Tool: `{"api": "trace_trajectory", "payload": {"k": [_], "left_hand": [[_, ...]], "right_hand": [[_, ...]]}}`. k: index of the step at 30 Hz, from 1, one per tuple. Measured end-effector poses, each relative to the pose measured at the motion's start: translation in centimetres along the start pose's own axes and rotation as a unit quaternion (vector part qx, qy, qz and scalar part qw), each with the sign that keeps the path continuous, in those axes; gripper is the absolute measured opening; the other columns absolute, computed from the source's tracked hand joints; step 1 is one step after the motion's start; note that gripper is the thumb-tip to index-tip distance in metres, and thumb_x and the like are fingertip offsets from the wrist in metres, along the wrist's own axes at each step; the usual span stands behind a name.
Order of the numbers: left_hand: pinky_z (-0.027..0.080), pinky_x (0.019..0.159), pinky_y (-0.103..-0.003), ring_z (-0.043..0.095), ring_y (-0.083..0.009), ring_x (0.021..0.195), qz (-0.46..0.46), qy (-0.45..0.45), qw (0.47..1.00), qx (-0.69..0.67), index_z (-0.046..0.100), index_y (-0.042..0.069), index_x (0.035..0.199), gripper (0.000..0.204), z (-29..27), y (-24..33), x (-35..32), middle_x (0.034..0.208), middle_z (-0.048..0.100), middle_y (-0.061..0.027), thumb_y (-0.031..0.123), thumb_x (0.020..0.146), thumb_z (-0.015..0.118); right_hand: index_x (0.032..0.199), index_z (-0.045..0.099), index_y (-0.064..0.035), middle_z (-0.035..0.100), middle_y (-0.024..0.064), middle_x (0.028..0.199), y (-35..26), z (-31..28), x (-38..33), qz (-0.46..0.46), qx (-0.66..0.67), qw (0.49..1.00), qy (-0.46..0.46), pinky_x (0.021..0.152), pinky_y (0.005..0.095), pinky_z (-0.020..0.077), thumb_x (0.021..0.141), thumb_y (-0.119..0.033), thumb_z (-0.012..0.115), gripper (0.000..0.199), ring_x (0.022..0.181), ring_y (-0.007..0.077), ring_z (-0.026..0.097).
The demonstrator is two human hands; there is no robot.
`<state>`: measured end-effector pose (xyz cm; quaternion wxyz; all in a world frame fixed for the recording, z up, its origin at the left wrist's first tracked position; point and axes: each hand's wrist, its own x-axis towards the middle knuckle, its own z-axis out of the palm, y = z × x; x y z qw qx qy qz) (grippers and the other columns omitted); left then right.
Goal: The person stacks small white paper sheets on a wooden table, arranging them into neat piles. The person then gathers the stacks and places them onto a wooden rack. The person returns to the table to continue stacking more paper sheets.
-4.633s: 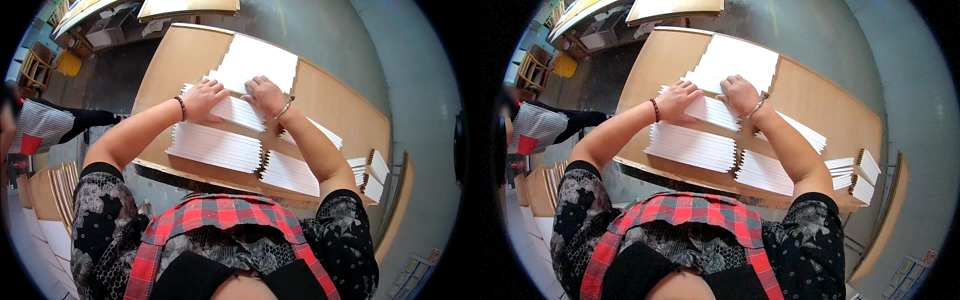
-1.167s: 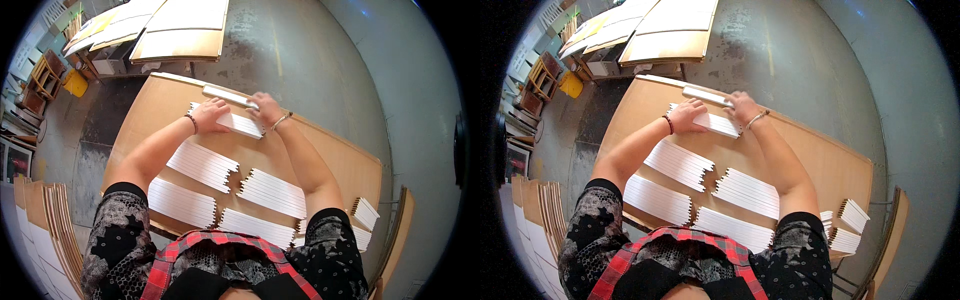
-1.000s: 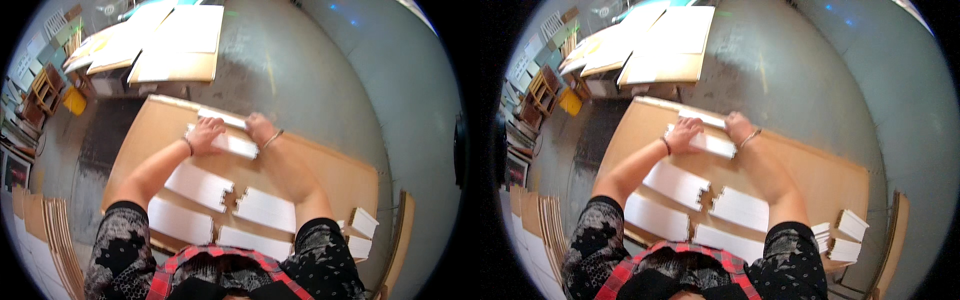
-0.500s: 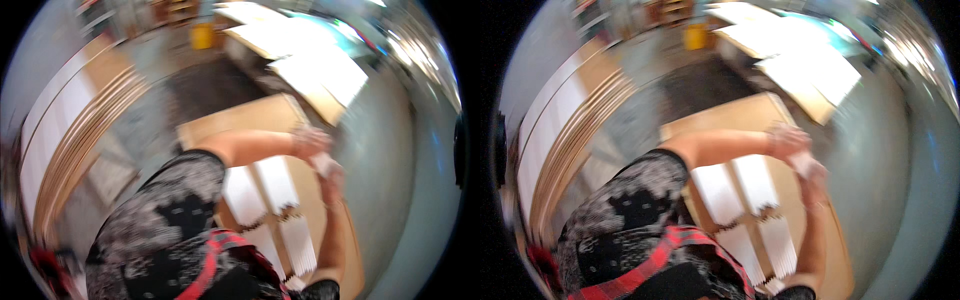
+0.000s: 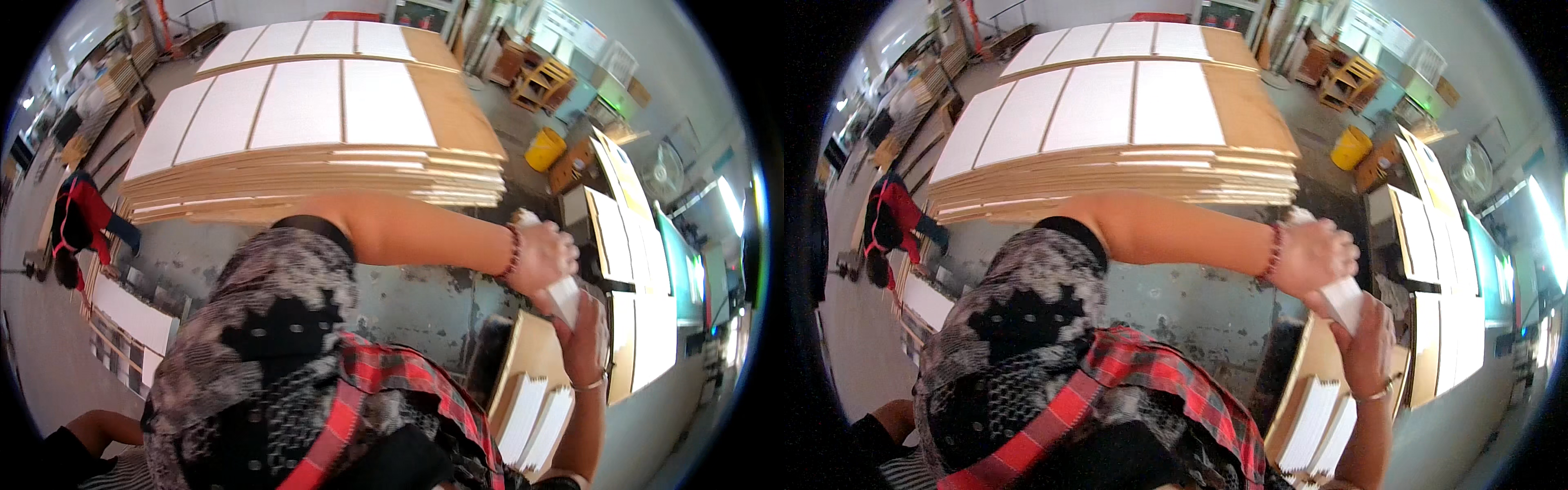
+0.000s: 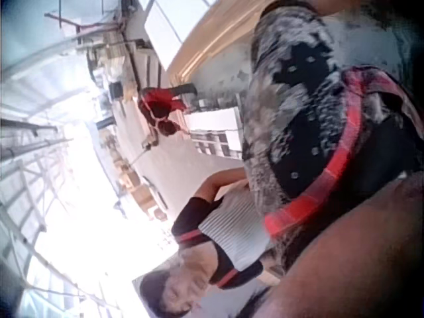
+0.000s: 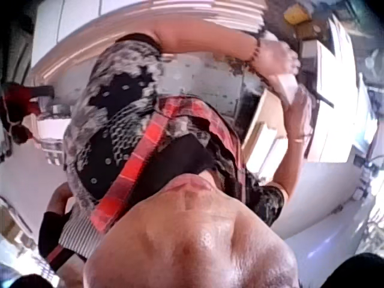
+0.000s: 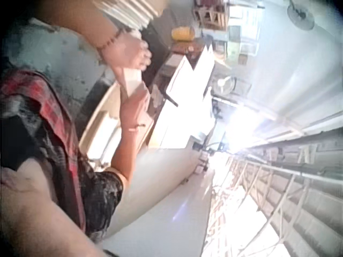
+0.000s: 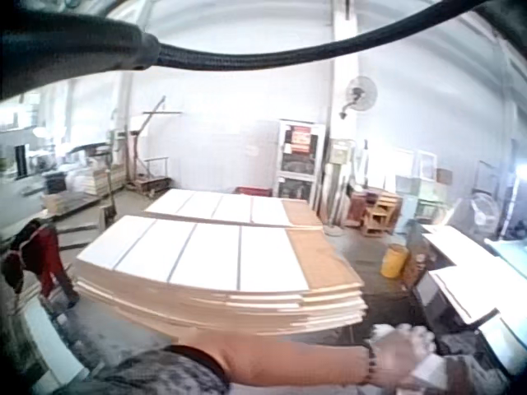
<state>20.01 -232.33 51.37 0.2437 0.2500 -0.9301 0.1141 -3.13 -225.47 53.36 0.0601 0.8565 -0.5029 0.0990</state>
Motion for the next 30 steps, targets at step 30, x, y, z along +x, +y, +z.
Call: {"api": "trace_trajectory", "payload": {"k": [30], "left_hand": [[0.022,0.112,-0.055,0.037,-0.0385,0.137,-0.693,-0.124,0.694,0.148,0.056,0.008,0.131,0.068,-5.8,-18.7,-45.4,0.146,0.045,-0.0178,0.059,0.086,0.055]], "right_hand": [[0.131,0.059,-0.0028,0.05,0.0214,0.142,-50.7,36.2,85.8,-0.332,-0.027,0.894,-0.302,0.109,0.0435,0.037,0.078,-0.08,0.052,0.094,0.131,0.0377,0.048]]}}
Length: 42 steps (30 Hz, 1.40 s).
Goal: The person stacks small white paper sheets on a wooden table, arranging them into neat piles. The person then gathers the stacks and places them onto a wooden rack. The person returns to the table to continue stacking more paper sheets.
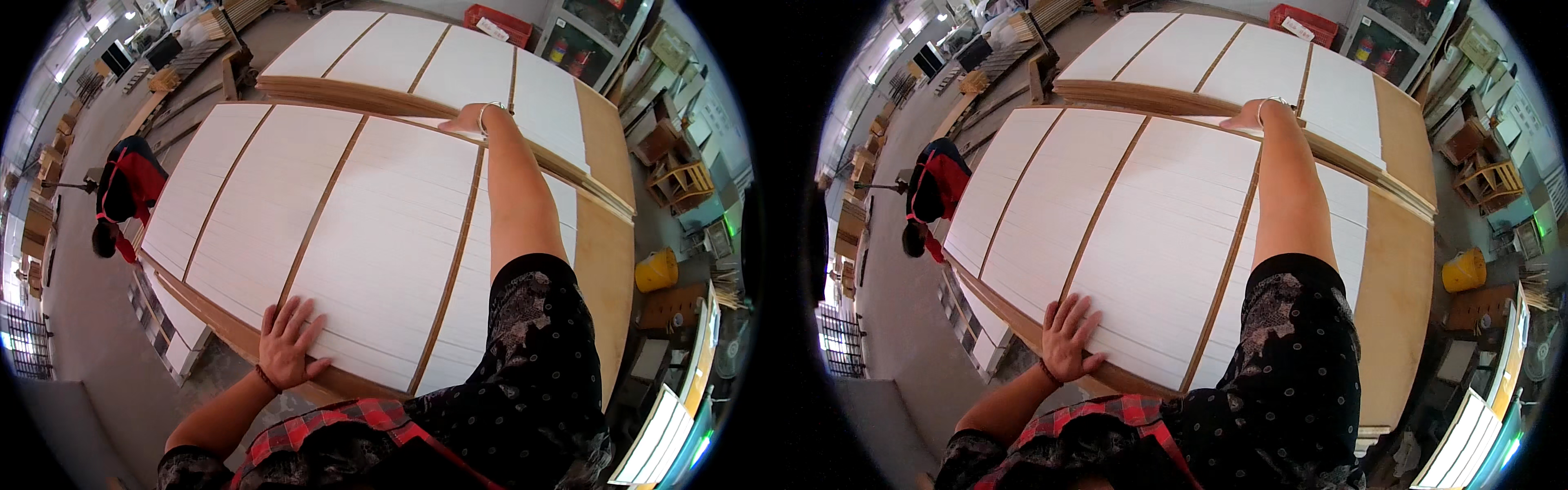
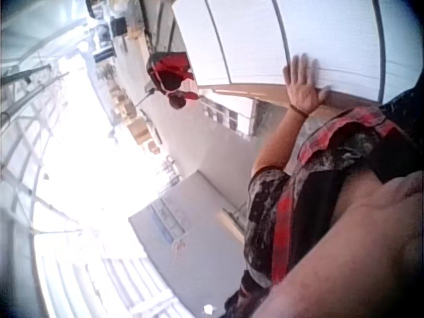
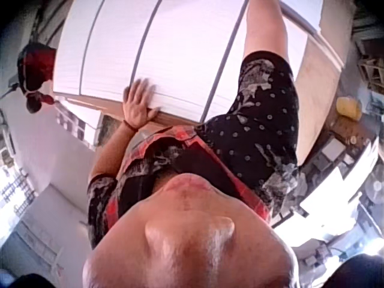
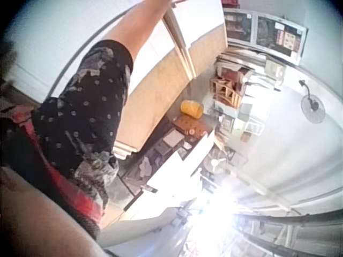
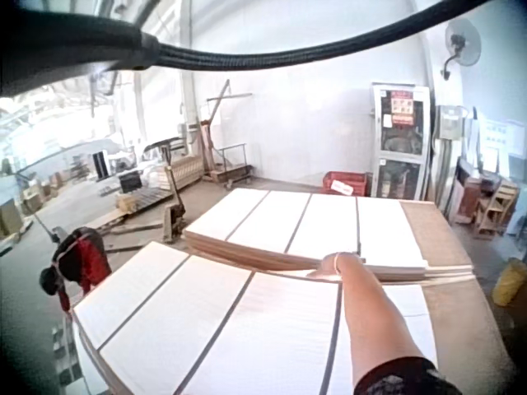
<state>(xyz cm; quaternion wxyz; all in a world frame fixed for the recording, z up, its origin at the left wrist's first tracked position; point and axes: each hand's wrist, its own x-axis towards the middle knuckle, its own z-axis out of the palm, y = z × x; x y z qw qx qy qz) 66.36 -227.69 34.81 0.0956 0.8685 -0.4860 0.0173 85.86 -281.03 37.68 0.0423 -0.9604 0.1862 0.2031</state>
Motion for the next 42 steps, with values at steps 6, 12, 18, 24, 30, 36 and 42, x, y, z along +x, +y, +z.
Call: {"api": "trace_trajectory", "payload": {"k": [6,12,18,24,30,36,42], "left_hand": [[0.02,0.113,-0.057,0.037,-0.041,0.137,0.004,-0.012,1.0,0.007,0.056,0.007,0.131,0.069,0.4,-0.2,0.2,0.145,0.045,-0.0199,0.06,0.087,0.054],[0.023,0.111,-0.058,0.036,-0.0431,0.137,0.04,0.014,0.999,0.004,0.054,0.005,0.132,0.067,0.5,-0.9,0.4,0.145,0.044,-0.0216,0.057,0.09,0.051],[0.024,0.111,-0.056,0.036,-0.0419,0.138,0.079,0.05,0.996,0.004,0.051,0.001,0.135,0.066,1.7,-1.7,0.2,0.145,0.044,-0.0222,0.05,0.09,0.054],[0.027,0.111,-0.053,0.033,-0.0336,0.142,0.087,0.157,0.983,0.031,0.043,0.008,0.143,0.06,3.6,-1.1,-1.1,0.153,0.037,-0.0133,0.038,0.093,0.055],[0.042,0.103,-0.05,0.043,-0.0351,0.133,0.28,0.271,0.908,-0.15,0.041,0.005,0.145,0.063,7.4,-4.2,0.6,0.147,0.039,-0.0209,0.04,0.095,0.058],[0.047,0.098,-0.044,0.057,-0.0315,0.116,0.453,0.262,0.784,-0.334,0.053,0.001,0.128,0.043,8.5,-6.3,3.6,0.131,0.056,-0.0181,0.025,0.093,0.06],[0.043,0.095,-0.037,0.057,-0.0274,0.103,0.524,-0.304,0.642,-0.47,0.054,0.0,0.123,0.037,7.8,9.3,-8.6,0.109,0.059,-0.0142,0.014,0.09,0.063]], "right_hand": [[0.13,0.061,-0.0064,0.05,0.0176,0.143,2.2,2.3,3.2,-0.007,0.023,0.997,-0.071,0.111,0.042,0.0339,0.079,-0.085,0.042,0.096,0.133,0.0362,0.045],[0.114,0.071,-0.0076,0.065,0.0196,0.12,7.0,5.7,6.1,-0.038,0.048,0.998,0.031,0.101,0.0438,0.0422,0.083,-0.08,0.042,0.084,0.115,0.0358,0.058],[0.11,0.068,-0.0134,0.07,0.0149,0.104,3.3,3.7,-4.9,-0.152,-0.175,0.942,0.241,0.083,0.0458,0.0527,0.095,-0.029,0.05,0.028,0.093,0.0321,0.066],[0.103,0.073,-0.0118,0.072,0.0093,0.101,-1.7,8.1,-29.0,-0.123,0.277,0.874,0.38,0.087,0.0383,0.0495,0.095,-0.046,0.054,0.04,0.095,0.0267,0.067],[0.082,0.068,-0.006,0.067,0.0152,0.082,-13.9,19.9,-48.8,0.175,0.357,0.663,0.634,0.071,0.0441,0.05,0.084,-0.02,0.063,0.015,0.079,0.0349,0.063],[0.084,0.068,-0.0022,0.065,0.0182,0.082,-29.8,33.1,-57.4,-0.02,0.29,0.851,0.438,0.072,0.044,0.0477,0.09,-0.027,0.059,0.027,0.08,0.0342,0.063],[0.102,0.066,-0.0046,0.065,0.0172,0.099,-44.7,46.6,-77.4,0.457,0.457,0.703,0.298,0.082,0.0449,0.0494,0.091,-0.027,0.058,0.026,0.095,0.0376,0.061]]}}
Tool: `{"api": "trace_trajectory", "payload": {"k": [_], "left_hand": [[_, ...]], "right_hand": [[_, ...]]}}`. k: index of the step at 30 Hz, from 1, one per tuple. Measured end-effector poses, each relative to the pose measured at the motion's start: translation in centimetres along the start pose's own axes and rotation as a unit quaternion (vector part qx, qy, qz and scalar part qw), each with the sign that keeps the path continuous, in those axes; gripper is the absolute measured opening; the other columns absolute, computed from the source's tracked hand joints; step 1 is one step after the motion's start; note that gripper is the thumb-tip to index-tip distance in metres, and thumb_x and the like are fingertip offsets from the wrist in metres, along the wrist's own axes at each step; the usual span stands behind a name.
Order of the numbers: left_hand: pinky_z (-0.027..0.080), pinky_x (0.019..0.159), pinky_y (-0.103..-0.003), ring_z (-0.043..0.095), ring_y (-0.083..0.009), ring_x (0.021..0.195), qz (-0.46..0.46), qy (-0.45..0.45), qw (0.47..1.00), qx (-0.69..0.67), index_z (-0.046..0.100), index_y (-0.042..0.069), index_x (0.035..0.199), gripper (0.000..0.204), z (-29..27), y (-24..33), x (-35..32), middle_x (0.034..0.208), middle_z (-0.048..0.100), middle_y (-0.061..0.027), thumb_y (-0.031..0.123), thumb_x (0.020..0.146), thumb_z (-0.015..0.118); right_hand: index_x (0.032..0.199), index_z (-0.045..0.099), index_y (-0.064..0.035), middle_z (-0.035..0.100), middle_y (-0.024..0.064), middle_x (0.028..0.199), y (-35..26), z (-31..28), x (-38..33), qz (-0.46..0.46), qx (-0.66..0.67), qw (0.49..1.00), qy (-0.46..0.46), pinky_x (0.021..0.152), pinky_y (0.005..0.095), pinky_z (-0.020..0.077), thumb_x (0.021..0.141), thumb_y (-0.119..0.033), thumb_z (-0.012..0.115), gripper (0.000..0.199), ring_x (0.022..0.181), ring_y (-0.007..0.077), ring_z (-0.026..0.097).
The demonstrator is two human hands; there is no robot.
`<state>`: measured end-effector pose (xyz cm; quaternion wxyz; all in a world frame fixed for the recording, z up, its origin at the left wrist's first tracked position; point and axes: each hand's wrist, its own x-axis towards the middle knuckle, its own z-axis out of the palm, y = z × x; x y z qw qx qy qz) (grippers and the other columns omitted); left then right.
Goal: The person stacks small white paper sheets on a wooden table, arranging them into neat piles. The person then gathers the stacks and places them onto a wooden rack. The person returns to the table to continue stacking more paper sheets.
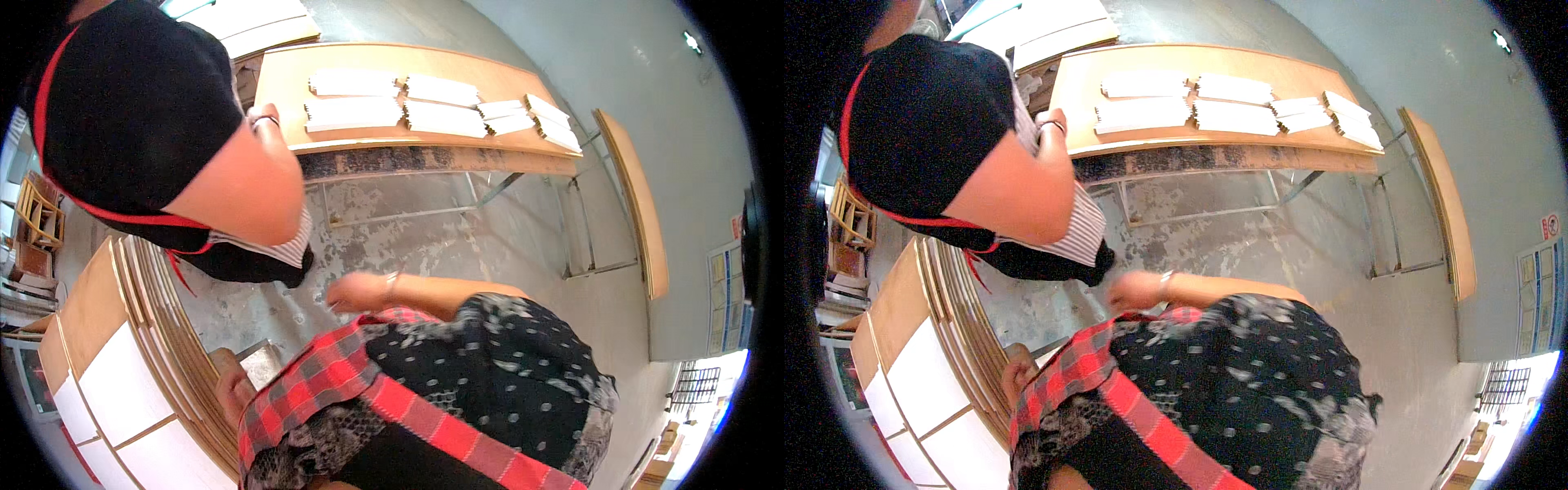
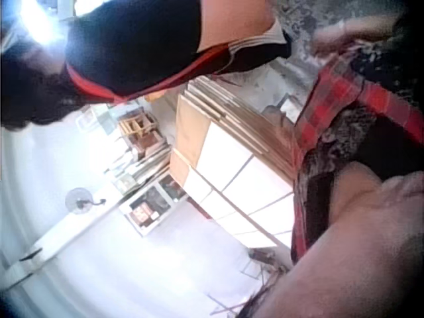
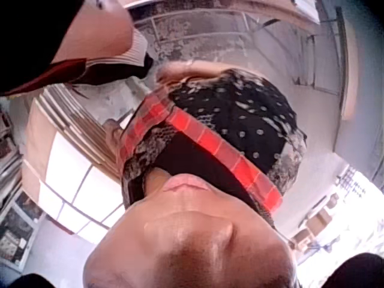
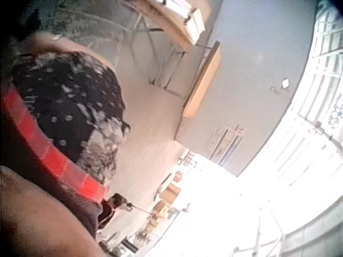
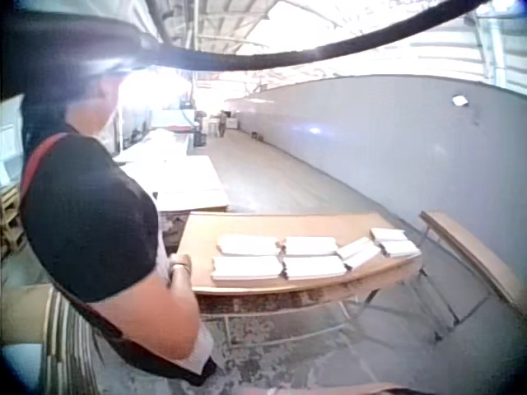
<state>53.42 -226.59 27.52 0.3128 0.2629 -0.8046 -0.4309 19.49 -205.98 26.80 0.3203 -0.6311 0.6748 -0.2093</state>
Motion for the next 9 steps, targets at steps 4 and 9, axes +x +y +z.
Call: {"api": "trace_trajectory", "payload": {"k": [4,9], "left_hand": [[0.049,0.085,-0.038,0.063,-0.0284,0.091,0.138,-0.137,0.981,0.018,0.06,0.002,0.117,0.033,13.3,7.3,10.6,0.108,0.063,-0.0163,0.008,0.086,0.066],[0.034,0.111,-0.044,0.042,-0.0361,0.133,0.303,-0.215,0.928,0.038,0.045,-0.001,0.136,0.063,29.6,13.9,23.9,0.139,0.048,-0.0218,0.022,0.085,0.073]], "right_hand": [[0.097,0.071,-0.0056,0.069,0.0143,0.097,6.4,-8.6,-11.5,0.127,0.039,0.939,0.318,0.083,0.0404,0.0521,0.089,-0.025,0.066,0.022,0.092,0.0319,0.065],[0.115,0.065,-0.008,0.063,0.0173,0.119,16.8,-21.3,-17.6,0.21,-0.175,0.878,0.393,0.105,0.0394,0.0429,0.086,-0.029,0.073,0.037,0.115,0.0268,0.059]]}}
